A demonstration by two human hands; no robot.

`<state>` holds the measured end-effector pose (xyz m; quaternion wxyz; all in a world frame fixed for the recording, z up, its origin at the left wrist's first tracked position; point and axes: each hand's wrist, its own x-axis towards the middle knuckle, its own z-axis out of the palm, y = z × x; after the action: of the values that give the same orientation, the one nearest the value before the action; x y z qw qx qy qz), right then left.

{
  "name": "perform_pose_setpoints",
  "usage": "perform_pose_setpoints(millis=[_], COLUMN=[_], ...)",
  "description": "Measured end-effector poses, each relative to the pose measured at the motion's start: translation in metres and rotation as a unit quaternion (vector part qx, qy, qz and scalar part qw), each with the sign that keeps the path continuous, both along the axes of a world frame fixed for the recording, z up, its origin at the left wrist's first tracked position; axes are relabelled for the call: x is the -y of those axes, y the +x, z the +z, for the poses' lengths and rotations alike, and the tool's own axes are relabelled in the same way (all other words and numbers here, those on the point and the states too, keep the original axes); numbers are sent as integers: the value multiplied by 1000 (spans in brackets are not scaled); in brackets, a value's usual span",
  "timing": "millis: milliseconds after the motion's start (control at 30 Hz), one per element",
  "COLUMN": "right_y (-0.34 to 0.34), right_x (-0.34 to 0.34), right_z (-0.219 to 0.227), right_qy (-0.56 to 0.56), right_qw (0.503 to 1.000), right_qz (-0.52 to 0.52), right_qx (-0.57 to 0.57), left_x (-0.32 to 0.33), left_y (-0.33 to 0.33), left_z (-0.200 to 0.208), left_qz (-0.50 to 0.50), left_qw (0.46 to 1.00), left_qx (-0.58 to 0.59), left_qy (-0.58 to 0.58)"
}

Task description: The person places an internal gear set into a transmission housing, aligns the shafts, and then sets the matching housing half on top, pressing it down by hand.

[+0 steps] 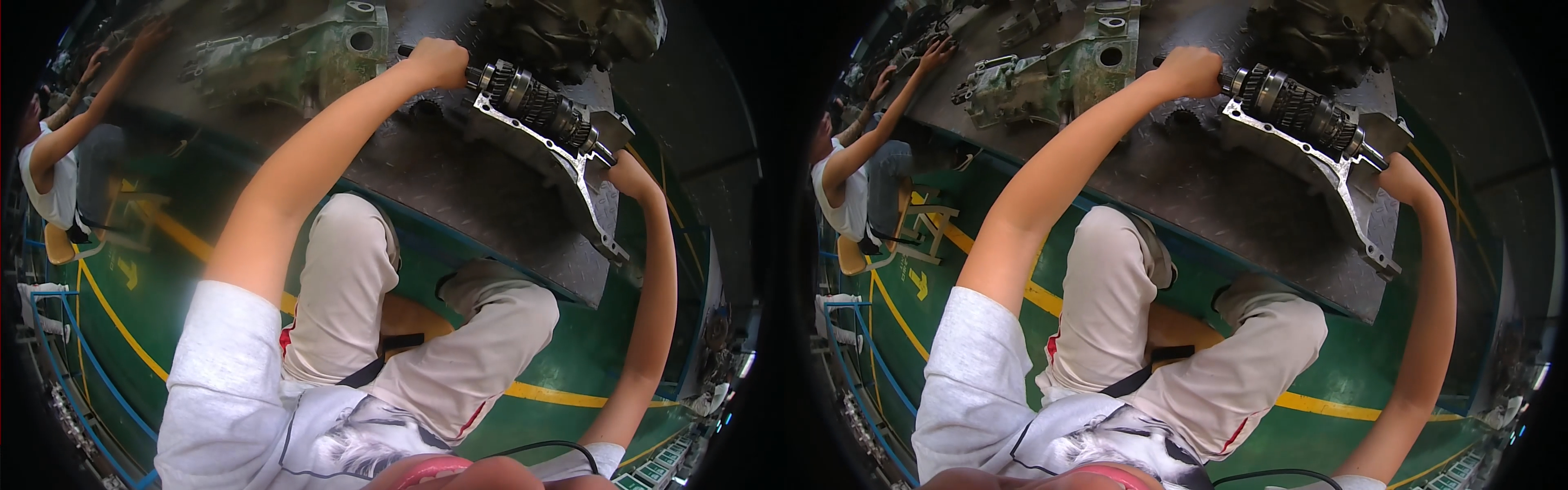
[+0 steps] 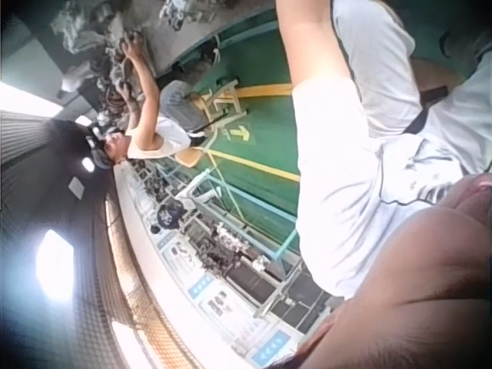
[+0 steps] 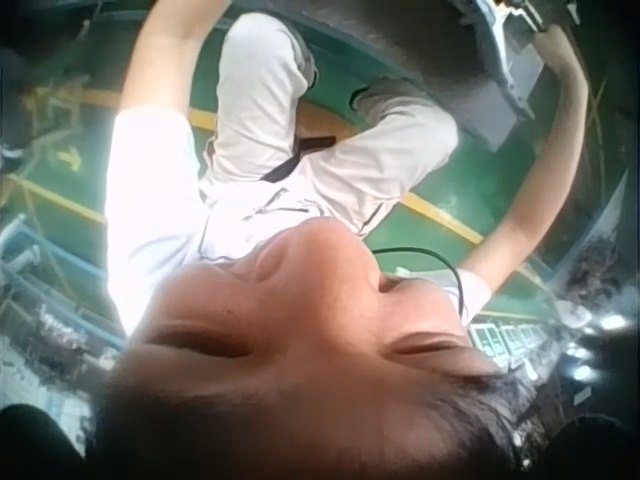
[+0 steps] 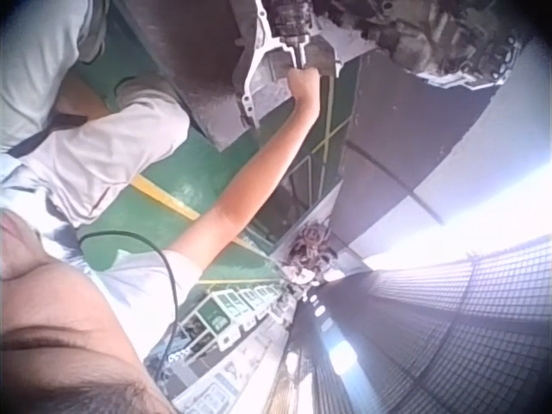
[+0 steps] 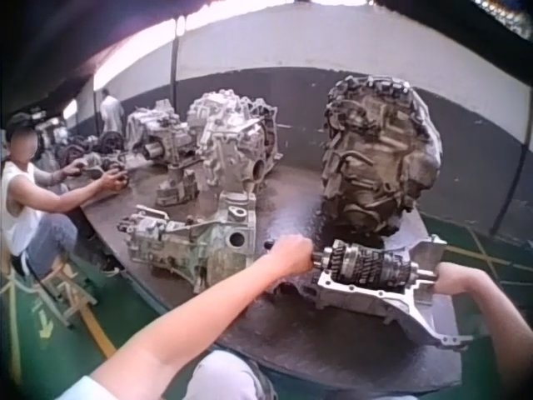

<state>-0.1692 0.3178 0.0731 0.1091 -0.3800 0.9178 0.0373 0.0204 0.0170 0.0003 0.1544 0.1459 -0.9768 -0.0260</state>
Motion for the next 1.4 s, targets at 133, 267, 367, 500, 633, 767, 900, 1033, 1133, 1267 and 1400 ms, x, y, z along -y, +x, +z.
perform_pose_setpoints(millis=[133, 267, 367, 500, 633, 767, 900, 1033, 1133, 1267, 1400], right_y=[5, -8, -9, -22, -18, -22, -33, -44, -45, -52, -44], right_x=[6, 1, 0, -6, -2, 0, -11, -7, -6, -11, -9], right_z=[6, -1, -4, -14, -16, -16, -17, -29, -30, -34, -30], right_qy=[17, 9, 0, -34, -53, -37, -22, -36, -40, -44, -40], right_qw=[998, 999, 999, 999, 999, 999, 999, 999, 999, 999, 999], right_qz=[-49, -23, -18, -6, -1, -5, 0, -14, -6, 12, 25], right_qx=[46, 33, 31, 12, 7, -9, 37, 15, 12, 15, -3], left_x=[1, -1, -1, -1, 4, 5, -1, 8, 22, 11, 3], left_y=[0, -3, -2, -1, 8, 21, 39, 45, 42, 27, 19], left_z=[2, 4, 6, 8, 8, 19, 31, 29, 26, 11, -7], left_qz=[12, 22, 28, 30, 19, -21, -52, -31, -1, 13, 46], left_qw=[999, 998, 997, 996, 995, 996, 997, 999, 995, 991, 998], left_qx=[30, 53, 69, 82, 91, 79, -10, 22, 101, 132, 40], left_qy=[-4, -7, 5, 17, 40, 19, -58, -32, -12, -9, 25])
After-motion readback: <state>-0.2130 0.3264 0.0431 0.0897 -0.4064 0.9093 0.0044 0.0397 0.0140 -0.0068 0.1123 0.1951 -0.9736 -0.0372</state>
